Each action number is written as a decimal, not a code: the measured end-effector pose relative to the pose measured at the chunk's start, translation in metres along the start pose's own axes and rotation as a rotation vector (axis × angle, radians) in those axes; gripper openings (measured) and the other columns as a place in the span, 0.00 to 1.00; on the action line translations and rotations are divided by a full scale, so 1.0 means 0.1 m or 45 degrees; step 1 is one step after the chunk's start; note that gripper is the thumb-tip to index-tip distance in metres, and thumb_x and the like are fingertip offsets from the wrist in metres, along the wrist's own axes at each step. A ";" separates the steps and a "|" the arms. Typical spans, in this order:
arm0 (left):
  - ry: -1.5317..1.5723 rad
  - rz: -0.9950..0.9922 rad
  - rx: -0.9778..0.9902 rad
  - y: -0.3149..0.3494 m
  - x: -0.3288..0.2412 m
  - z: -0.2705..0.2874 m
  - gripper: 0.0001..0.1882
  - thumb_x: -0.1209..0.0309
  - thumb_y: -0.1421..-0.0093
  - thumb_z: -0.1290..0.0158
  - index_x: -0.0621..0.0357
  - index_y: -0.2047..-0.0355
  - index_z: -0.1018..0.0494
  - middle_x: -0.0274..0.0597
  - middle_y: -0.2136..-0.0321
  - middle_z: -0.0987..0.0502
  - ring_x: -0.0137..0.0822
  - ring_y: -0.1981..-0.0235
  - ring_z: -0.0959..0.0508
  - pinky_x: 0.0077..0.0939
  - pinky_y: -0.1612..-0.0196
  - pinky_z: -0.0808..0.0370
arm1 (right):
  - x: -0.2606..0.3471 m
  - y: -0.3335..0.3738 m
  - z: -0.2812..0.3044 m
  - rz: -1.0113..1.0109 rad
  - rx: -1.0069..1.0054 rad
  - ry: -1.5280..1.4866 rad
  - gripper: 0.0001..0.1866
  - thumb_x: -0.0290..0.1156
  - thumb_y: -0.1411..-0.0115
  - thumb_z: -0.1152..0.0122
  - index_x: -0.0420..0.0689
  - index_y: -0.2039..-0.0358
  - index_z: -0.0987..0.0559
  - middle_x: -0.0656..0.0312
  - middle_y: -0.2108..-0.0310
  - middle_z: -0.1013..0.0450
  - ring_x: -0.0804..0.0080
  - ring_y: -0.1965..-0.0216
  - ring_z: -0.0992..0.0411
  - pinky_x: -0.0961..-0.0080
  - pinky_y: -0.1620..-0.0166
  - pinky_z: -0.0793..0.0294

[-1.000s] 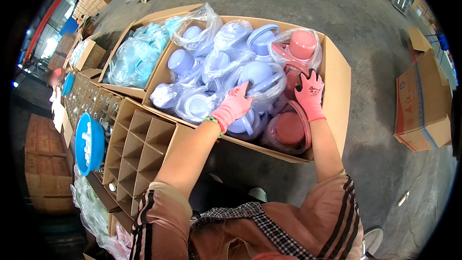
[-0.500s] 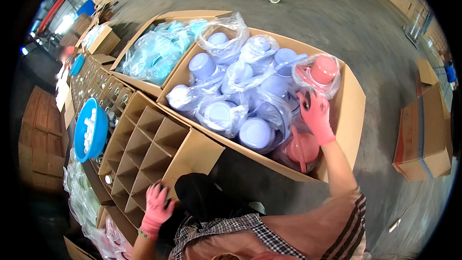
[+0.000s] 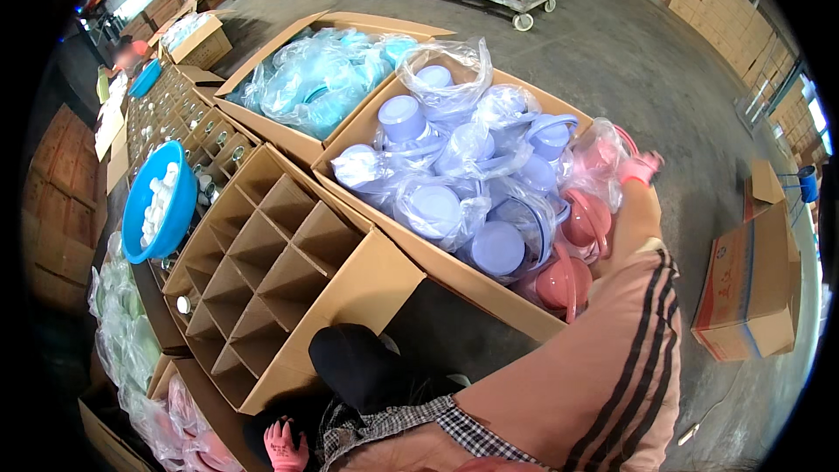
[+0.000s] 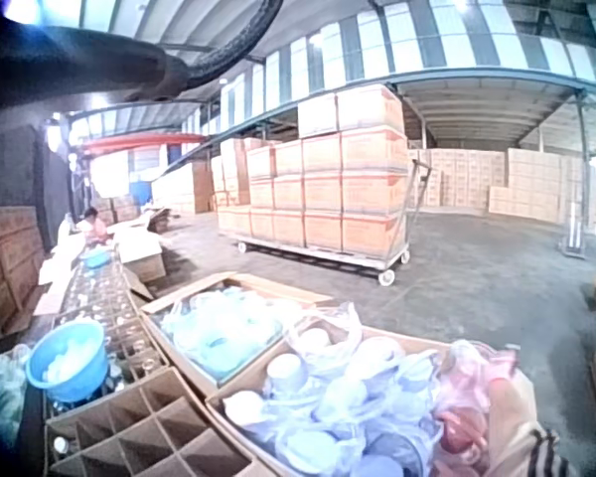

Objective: The person assembles purple electric kettles by inserting a metal heating element into the base, screwing on the lid, and placing the unit into a plastic bag. They then place the packaged kettles into a cardboard box.

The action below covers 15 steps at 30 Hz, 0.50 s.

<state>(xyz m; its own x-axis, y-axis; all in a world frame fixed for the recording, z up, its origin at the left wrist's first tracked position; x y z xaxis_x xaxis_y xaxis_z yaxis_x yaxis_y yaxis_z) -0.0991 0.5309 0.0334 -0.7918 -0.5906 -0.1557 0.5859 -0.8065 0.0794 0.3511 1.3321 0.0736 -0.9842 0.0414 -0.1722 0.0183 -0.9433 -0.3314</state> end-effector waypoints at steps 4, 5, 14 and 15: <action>-0.167 0.067 -0.021 0.28 0.28 -0.13 0.27 0.65 0.62 0.47 0.64 0.60 0.36 0.58 0.62 0.33 0.54 0.59 0.34 0.46 0.53 0.41 | 0.30 0.34 1.01 0.107 -0.278 0.188 0.17 0.39 0.51 0.49 0.44 0.63 0.30 0.50 0.63 0.31 0.60 0.58 0.33 0.65 0.57 0.35; -0.167 0.075 -0.018 0.26 0.32 -0.19 0.26 0.65 0.61 0.47 0.65 0.60 0.36 0.58 0.62 0.32 0.54 0.59 0.34 0.46 0.53 0.41 | 0.56 0.32 0.99 0.252 -0.092 -0.018 0.22 0.40 0.51 0.49 0.42 0.58 0.32 0.48 0.58 0.35 0.55 0.54 0.37 0.63 0.54 0.37; -0.103 0.014 -0.178 -0.01 -0.07 0.32 0.19 0.65 0.62 0.47 0.57 0.67 0.31 0.44 0.68 0.30 0.44 0.63 0.32 0.40 0.55 0.39 | 2.12 0.11 -0.25 -0.187 0.348 -2.004 0.27 0.46 0.51 0.48 0.33 0.60 0.31 0.50 0.63 0.32 0.60 0.61 0.35 0.67 0.57 0.37; -0.093 0.037 -0.154 0.01 -0.08 0.32 0.19 0.64 0.62 0.47 0.57 0.67 0.31 0.44 0.68 0.30 0.44 0.64 0.31 0.40 0.55 0.39 | 2.19 0.06 -0.48 -0.323 0.522 -2.224 0.25 0.47 0.51 0.47 0.34 0.66 0.28 0.55 0.69 0.31 0.65 0.67 0.35 0.70 0.62 0.36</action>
<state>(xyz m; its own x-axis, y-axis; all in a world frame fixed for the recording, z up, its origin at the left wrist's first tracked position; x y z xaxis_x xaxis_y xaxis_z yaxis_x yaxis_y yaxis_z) -0.0976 0.5342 0.0665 -0.7818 -0.6180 -0.0827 0.6221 -0.7821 -0.0370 0.1441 1.3518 -0.0108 0.0077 0.0804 0.9967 0.0803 -0.9936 0.0796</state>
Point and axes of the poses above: each hand's wrist, its own y-axis away from the middle knuckle, its own z-axis out of the back of the hand, x = y × z, the point moved 8 cm from there along -y, towards the middle knuckle
